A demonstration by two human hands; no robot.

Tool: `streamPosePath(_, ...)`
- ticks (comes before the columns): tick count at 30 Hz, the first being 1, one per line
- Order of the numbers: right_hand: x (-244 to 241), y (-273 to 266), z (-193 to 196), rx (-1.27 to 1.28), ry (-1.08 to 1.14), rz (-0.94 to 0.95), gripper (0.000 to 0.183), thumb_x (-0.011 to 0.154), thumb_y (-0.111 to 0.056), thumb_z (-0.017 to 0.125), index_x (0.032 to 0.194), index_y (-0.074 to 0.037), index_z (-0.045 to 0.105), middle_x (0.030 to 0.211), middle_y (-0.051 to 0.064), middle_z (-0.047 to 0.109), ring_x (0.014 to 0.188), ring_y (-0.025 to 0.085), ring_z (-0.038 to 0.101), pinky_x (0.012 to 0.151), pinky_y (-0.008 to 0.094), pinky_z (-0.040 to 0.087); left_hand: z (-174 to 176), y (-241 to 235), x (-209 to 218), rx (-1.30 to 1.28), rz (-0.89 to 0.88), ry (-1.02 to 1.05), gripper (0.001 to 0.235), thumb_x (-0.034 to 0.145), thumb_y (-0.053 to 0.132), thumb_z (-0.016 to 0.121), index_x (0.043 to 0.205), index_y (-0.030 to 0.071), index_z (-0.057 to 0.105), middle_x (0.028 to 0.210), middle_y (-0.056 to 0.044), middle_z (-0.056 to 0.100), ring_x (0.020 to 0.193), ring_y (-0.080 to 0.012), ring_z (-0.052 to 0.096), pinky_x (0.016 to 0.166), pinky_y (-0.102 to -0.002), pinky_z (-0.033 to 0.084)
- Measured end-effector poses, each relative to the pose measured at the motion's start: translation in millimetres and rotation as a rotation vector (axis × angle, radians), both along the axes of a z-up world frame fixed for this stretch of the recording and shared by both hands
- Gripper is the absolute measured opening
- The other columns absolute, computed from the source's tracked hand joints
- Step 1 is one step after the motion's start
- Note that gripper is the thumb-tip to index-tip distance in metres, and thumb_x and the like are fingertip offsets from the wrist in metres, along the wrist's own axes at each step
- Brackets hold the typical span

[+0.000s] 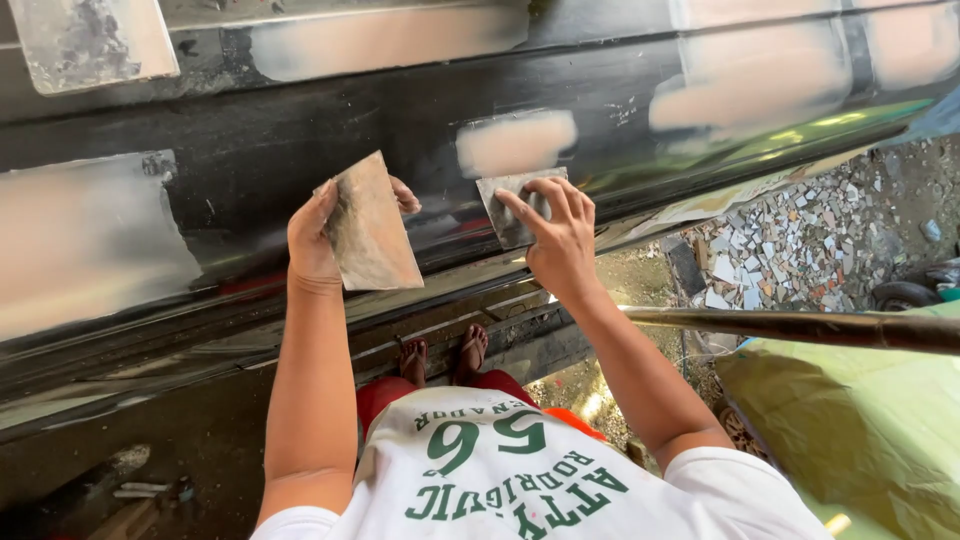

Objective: The person applies a light-colored body filler to a black car's surface using two metal spreaders. They smooth the filler over several patches on the car's body, occasionally switching between the spreaders to work on different areas.

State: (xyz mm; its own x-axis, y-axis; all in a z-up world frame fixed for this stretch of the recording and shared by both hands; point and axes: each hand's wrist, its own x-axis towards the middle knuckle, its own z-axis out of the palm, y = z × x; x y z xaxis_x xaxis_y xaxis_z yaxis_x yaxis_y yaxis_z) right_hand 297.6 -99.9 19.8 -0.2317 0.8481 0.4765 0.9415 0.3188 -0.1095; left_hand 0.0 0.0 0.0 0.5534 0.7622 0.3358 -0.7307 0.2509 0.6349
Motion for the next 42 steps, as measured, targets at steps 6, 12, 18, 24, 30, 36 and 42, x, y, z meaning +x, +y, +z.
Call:
streamPosePath(6, -18, -41, 58, -0.201, 0.968, 0.227, 0.045, 0.089, 0.009, 0.054, 0.129, -0.008, 0.064, 0.12, 0.019, 0.064, 0.118, 0.034, 0.06, 0.099, 0.048, 0.042, 97, -58, 36, -0.852, 0.49, 0.334, 0.025, 0.079, 0.026, 0.076, 0.089, 0.004, 0.075, 0.078, -0.01, 0.071, 0.078, -0.0227, 0.067, 0.081, -0.035, 0.049)
streamPosePath(12, -56, -79, 102, -0.036, 1.505, 0.623, 0.017, 0.095, -0.007, 0.06, 0.1, 0.003, 0.073, 0.101, 0.028, 0.071, 0.107, 0.041, 0.068, 0.108, 0.062, 0.044, 18, -148, 100, -0.941, 0.226, 0.218, 0.03, 0.093, 0.028, 0.067, 0.115, 0.007, 0.071, 0.098, -0.015, 0.074, 0.085, -0.0249, 0.072, 0.083, -0.038, 0.056)
streamPosePath(18, -45, -97, 87, -0.171, 1.046, 0.518, 0.026, 0.085, -0.018, 0.076, 0.104, -0.001, 0.075, 0.131, 0.032, 0.06, 0.136, 0.048, 0.046, 0.112, 0.057, 0.036, 45, -153, 94, -0.279, 0.355, 0.123, 0.04, 0.106, 0.023, 0.042, 0.135, -0.001, 0.054, 0.119, -0.023, 0.068, 0.104, -0.0261, 0.068, 0.095, -0.043, 0.054)
streamPosePath(24, -50, -107, 87, -0.183, 0.875, 0.328, 0.036, 0.099, -0.021, 0.053, 0.125, 0.001, 0.065, 0.134, 0.027, 0.062, 0.123, 0.044, 0.059, 0.099, 0.053, 0.049, 58, -160, 78, -0.159, 0.562, 0.258, 0.041, 0.103, 0.025, 0.049, 0.13, -0.004, 0.06, 0.114, -0.021, 0.071, 0.102, -0.0234, 0.068, 0.093, -0.041, 0.054)
streamPosePath(30, 28, -79, -6, -0.265, 1.626, 0.335, 0.03, 0.094, -0.019, 0.066, 0.123, -0.009, 0.061, 0.105, 0.015, 0.072, 0.099, 0.025, 0.069, 0.097, 0.042, 0.052, 57, -163, 82, -0.938, 0.279, 0.306, 0.04, 0.08, 0.019, 0.07, 0.118, 0.008, 0.073, 0.117, -0.009, 0.073, 0.103, -0.0224, 0.067, 0.098, -0.037, 0.045)
streamPosePath(36, -29, -56, 49, -0.312, 1.761, 0.522, 0.063, 0.097, -0.025, 0.064, 0.151, -0.007, 0.036, 0.091, 0.008, 0.049, 0.073, 0.016, 0.053, 0.062, 0.025, 0.049, 29, -193, 140, -1.094, 0.017, 0.268, 0.028, 0.076, 0.019, 0.077, 0.103, 0.009, 0.077, 0.094, -0.013, 0.076, 0.082, -0.0234, 0.072, 0.084, -0.035, 0.053)
streamPosePath(42, -17, -74, 23, -0.571, 1.643, 0.224, 0.07, 0.088, -0.029, 0.074, 0.145, -0.001, 0.045, 0.103, 0.012, 0.062, 0.083, 0.015, 0.058, 0.071, 0.026, 0.046, 85, -129, 96, -0.966, 0.382, 0.304, 0.027, 0.071, 0.021, 0.082, 0.095, 0.009, 0.078, 0.097, -0.01, 0.075, 0.09, -0.0233, 0.068, 0.087, -0.037, 0.048)
